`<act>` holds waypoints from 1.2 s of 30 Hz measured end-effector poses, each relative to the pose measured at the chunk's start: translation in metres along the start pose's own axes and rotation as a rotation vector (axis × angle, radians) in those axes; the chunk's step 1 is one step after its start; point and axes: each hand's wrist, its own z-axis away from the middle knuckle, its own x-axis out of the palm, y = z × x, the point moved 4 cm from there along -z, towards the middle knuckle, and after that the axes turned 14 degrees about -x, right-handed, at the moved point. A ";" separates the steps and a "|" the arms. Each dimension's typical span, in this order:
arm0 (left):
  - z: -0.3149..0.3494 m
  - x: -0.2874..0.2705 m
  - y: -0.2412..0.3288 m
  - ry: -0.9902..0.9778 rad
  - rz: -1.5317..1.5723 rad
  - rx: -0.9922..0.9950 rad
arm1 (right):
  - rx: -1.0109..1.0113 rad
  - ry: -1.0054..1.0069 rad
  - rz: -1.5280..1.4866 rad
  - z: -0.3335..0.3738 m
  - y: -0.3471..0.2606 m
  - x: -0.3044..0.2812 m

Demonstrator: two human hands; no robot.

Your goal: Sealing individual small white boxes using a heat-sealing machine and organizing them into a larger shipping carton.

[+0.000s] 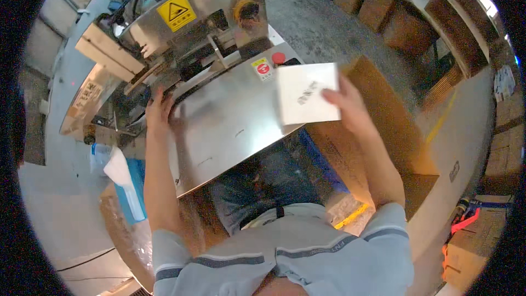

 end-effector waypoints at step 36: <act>0.191 0.135 -0.142 -0.304 -1.659 0.959 | 0.519 -1.017 1.236 0.083 0.444 -0.327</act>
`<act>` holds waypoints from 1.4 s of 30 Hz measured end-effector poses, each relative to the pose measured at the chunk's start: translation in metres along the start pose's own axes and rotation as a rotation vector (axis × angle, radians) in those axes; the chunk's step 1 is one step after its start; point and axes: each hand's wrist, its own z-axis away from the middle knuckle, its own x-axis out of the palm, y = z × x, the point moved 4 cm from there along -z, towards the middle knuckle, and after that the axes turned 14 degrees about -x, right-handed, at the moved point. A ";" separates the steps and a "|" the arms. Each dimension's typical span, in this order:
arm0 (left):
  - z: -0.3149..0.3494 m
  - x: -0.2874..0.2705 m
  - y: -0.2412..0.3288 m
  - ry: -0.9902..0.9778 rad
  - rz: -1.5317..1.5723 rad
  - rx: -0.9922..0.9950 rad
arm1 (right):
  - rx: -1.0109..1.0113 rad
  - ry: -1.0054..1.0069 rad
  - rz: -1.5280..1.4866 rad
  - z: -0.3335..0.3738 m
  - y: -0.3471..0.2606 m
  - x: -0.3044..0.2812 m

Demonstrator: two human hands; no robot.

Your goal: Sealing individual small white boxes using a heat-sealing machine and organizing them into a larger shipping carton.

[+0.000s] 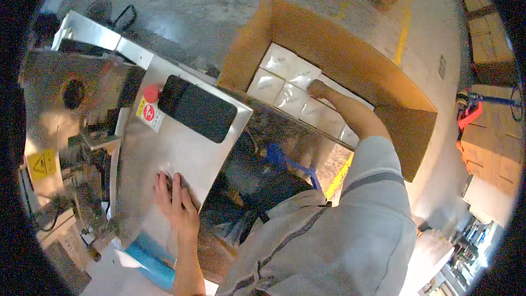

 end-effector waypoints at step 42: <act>0.294 -0.157 -0.454 0.665 0.531 -1.009 | -0.295 1.257 -0.441 0.187 -0.278 -0.285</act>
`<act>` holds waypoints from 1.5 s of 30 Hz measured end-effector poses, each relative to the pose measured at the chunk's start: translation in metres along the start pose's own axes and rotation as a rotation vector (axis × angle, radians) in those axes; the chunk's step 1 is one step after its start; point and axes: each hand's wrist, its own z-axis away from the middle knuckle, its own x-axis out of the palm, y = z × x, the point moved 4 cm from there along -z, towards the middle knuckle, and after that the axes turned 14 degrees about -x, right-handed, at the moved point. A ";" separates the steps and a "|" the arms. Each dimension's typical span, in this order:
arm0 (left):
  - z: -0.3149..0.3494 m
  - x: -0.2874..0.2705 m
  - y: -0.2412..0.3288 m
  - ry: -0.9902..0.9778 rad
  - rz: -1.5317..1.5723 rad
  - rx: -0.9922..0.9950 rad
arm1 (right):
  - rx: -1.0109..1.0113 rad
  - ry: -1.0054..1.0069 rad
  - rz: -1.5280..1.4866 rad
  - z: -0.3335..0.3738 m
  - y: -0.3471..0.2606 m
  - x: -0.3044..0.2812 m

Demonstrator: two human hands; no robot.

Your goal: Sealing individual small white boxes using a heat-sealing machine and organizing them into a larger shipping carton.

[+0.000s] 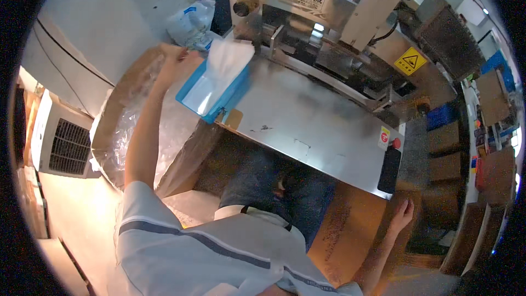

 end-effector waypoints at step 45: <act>0.326 0.149 0.207 -0.623 0.208 0.722 | -0.997 -0.809 -0.048 0.100 -0.305 0.207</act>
